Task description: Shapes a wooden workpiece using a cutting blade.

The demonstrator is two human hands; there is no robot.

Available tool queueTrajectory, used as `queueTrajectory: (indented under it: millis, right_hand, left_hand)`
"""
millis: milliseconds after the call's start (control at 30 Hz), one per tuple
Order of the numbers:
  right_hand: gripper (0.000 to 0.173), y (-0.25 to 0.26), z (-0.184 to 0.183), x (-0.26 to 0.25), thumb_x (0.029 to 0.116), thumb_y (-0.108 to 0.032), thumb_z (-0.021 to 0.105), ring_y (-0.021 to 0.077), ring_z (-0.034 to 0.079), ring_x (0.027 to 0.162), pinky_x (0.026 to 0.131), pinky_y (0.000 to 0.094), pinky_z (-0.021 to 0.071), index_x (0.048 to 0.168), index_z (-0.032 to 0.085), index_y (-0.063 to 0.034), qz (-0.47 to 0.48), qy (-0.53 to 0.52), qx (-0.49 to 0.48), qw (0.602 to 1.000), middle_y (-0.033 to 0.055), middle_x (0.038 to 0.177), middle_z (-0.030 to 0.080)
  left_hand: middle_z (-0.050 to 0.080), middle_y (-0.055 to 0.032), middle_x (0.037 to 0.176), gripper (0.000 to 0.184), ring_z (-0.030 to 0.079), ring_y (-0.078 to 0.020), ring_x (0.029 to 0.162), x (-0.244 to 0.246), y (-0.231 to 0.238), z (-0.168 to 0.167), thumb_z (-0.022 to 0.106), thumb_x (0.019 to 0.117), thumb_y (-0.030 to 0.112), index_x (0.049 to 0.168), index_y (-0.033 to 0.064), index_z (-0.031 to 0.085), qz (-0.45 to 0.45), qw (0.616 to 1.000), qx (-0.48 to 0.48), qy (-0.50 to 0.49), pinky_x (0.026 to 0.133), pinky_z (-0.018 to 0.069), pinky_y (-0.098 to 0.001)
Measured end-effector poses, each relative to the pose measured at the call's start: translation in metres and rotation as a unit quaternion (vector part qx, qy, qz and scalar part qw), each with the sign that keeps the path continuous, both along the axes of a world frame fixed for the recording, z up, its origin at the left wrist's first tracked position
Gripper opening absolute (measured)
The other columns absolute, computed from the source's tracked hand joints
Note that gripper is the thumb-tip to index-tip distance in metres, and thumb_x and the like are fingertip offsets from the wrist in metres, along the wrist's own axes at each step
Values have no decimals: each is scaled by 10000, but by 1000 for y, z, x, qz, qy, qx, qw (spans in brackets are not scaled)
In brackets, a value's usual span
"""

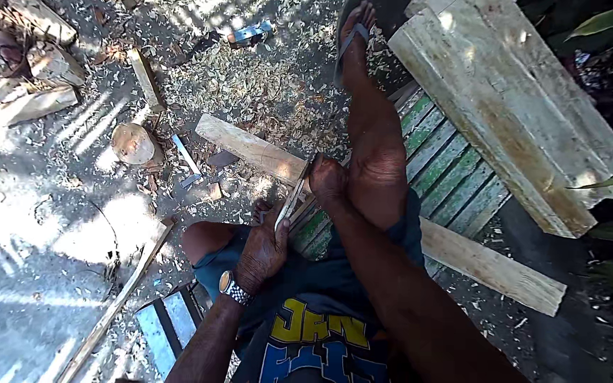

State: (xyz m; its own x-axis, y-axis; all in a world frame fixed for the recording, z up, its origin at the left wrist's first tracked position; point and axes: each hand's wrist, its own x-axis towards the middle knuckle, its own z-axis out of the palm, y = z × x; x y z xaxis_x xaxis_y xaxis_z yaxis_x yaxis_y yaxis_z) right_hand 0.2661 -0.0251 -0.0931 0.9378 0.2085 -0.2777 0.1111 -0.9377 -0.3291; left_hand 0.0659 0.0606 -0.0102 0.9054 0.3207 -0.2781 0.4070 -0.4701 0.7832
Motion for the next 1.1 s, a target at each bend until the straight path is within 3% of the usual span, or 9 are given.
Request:
queueTrajectory:
  millis: [133, 233, 300, 367, 433, 500, 700, 900, 1100]
  right_hand:
    - [594, -5, 5, 3, 1126, -322, 256, 461, 696, 996, 832, 612, 549, 970, 671, 74, 11, -2, 53, 999, 296, 995, 689]
    - [559, -6, -2, 0, 1118, -293, 286, 453, 698, 973, 827, 604, 550, 942, 676, 67, 6, -17, 63, 998, 282, 957, 690]
    - [533, -4, -5, 4, 1116, -278, 323, 422, 708, 978, 859, 581, 553, 922, 694, 53, 1, -29, 59, 998, 254, 948, 710]
    - [511, -3, -5, 12, 1108, -267, 351, 413, 706, 961, 850, 575, 543, 884, 687, 45, 8, -30, 53, 998, 240, 931, 707]
    - [448, -8, 2, 4, 1114, -248, 382, 450, 698, 985, 849, 601, 546, 1026, 690, 66, 49, -7, 37, 998, 275, 989, 698]
    - [333, -10, 7, 14, 1054, -220, 525, 448, 704, 994, 852, 598, 555, 1124, 698, 56, 65, -20, 24, 997, 271, 1013, 711]
    - [497, 4, 18, 15, 1098, -266, 351, 382, 690, 1139, 1011, 518, 512, 1111, 724, 63, 1, 28, 5, 1000, 248, 1127, 729]
    - [468, -1, -3, 7, 1101, -242, 368, 395, 723, 1043, 927, 541, 559, 1078, 735, 47, 16, -41, -3, 999, 244, 1026, 744]
    - [438, 8, 72, -1, 1113, -206, 376, 386, 659, 1219, 1055, 534, 479, 1214, 688, 85, 23, 48, 8, 999, 263, 1223, 708]
  left_hand:
    - [642, -16, 727, 691, 572, -103, 546, -89, 12, 72, 215, 1083, 565, 1504, 98, 504, 3, 998, -12, 57, 535, 543, -328]
    - [647, -106, 749, 782, 576, -163, 568, -149, 16, 113, 222, 1072, 598, 1505, -5, 467, 4, 989, -93, 112, 567, 540, -383]
    - [658, -106, 780, 740, 581, -170, 580, -133, 8, 97, 241, 1082, 557, 1507, -6, 465, 5, 991, -83, 106, 572, 540, -386]
    - [694, -67, 753, 653, 631, -147, 558, -55, -2, 31, 268, 1092, 486, 1461, 15, 529, 12, 999, 30, 35, 531, 562, -365]
    - [735, -142, 865, 593, 719, -260, 726, 40, -3, -10, 299, 1082, 397, 1447, -7, 534, -3, 998, 46, 42, 682, 595, -468]
    - [737, -194, 1053, 568, 724, -339, 986, 111, 6, -12, 281, 1097, 402, 1506, 62, 481, -44, 994, 23, 101, 904, 560, -526]
    - [736, -171, 1107, 580, 725, -336, 988, 110, 3, -3, 262, 1099, 451, 1530, 117, 459, -18, 994, 11, 110, 894, 563, -539]
    - [722, -139, 1184, 567, 713, -296, 1062, 99, 2, -10, 285, 1093, 498, 1518, 178, 480, -8, 995, -19, 100, 944, 555, -535]
    - [735, -133, 1138, 545, 716, -294, 1041, 94, 3, -19, 342, 1076, 528, 1479, 216, 535, 36, 995, -43, 77, 936, 553, -552]
